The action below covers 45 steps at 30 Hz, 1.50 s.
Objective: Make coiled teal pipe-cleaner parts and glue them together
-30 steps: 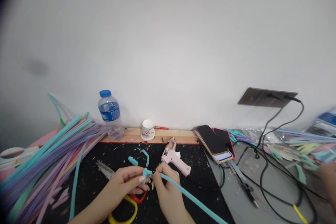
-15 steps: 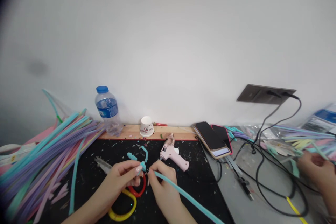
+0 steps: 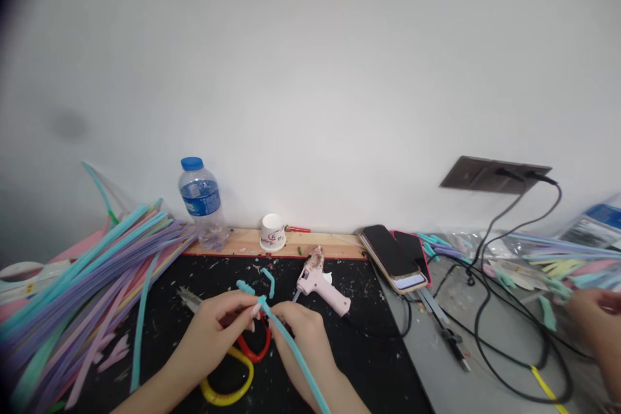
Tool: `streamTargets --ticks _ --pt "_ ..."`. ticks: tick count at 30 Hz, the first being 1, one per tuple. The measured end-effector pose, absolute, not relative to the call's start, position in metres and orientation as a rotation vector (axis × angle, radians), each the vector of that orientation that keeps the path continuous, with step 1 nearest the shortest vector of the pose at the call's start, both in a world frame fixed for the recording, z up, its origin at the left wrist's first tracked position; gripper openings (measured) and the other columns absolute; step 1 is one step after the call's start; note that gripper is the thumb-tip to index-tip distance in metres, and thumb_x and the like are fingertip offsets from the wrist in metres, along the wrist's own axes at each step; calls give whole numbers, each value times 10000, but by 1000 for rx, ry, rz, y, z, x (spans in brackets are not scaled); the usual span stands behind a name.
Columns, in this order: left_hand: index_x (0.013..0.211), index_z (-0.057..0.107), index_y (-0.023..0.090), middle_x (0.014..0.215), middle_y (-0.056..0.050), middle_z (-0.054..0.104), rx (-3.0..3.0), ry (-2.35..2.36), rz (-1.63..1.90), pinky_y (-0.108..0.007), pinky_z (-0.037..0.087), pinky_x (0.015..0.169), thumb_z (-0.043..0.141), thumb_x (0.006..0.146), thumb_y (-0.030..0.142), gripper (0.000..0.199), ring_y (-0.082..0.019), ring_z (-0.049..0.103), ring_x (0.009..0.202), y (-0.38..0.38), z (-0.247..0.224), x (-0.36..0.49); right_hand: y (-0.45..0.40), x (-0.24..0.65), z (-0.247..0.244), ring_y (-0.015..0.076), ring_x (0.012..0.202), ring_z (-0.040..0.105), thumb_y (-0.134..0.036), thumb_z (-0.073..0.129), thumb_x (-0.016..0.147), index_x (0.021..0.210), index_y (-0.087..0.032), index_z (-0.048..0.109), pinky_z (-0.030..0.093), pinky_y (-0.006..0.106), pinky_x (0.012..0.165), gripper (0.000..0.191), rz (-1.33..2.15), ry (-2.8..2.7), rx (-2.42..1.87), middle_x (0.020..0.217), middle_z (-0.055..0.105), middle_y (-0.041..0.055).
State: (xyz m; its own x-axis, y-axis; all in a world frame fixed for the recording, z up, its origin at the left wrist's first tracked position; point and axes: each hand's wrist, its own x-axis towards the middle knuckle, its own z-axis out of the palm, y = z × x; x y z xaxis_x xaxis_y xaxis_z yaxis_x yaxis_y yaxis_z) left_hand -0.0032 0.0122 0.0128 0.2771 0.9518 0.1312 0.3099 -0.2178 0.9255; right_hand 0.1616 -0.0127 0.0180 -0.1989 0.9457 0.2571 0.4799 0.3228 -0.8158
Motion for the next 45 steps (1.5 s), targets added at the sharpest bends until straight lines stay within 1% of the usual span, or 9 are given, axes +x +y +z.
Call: streamTargets --ticks 4,9,15,20,26,30,33,39,45 --pt "832 681 196 699 -32 632 1906 1170 915 -220 431 571 484 828 226 199 -153 575 618 11 15 -4 -14 163 17 137 595 535 -151 454 835 727 -181 600 395 221 570 184 720 -1857 -1233 661 595 8" --pt "843 656 197 752 -31 619 2118 994 780 -210 418 654 443 844 161 216 -146 568 700 8 23 -6 -14 164 16 119 549 447 -171 426 852 618 -170 503 337 222 535 246 671 -1871 -1248 583 490 -16" --pt "783 623 198 733 -32 596 2301 859 668 -222 383 638 373 865 156 267 -151 536 687 5 22 -5 -12 163 23 100 531 357 -151 387 852 587 -170 440 267 221 504 270 806 -1871 -1176 570 392 -42" --pt "744 607 188 715 -35 574 2381 798 598 -231 366 642 360 872 166 279 -162 520 693 6 20 -5 -9 163 21 89 516 258 -230 395 867 528 -179 321 203 218 475 351 920 -1807 -1185 544 272 -60" --pt "784 604 189 721 -9 569 2226 782 641 -204 359 641 401 852 129 223 -137 517 678 5 23 -4 -7 165 12 89 529 275 -298 391 882 557 -175 376 251 204 487 348 1144 -1674 -1175 565 309 -51" --pt "787 598 186 704 13 558 2125 848 649 -187 347 607 476 826 149 133 -120 500 647 3 25 -1 -8 164 13 93 539 294 -324 402 877 566 -173 394 283 202 510 345 1164 -1620 -1168 577 327 -48" --pt "755 600 177 669 22 539 2101 913 630 -185 331 563 539 796 193 75 -117 482 611 3 23 0 -10 162 15 93 547 306 -295 412 873 562 -170 400 297 204 523 335 1162 -1614 -1144 575 340 -48" --pt "686 583 171 665 27 546 2130 907 658 -183 343 612 531 796 136 126 -110 505 640 6 15 -1 -10 159 14 86 542 279 -213 443 845 552 -168 378 255 207 501 303 1187 -1615 -1151 569 322 -52" --pt "682 579 170 688 25 540 2182 794 678 -182 350 635 505 810 87 169 -104 505 669 5 15 -1 -8 159 9 69 506 242 -223 519 808 587 -165 405 203 200 459 256 1356 -1431 -1080 553 297 -69"
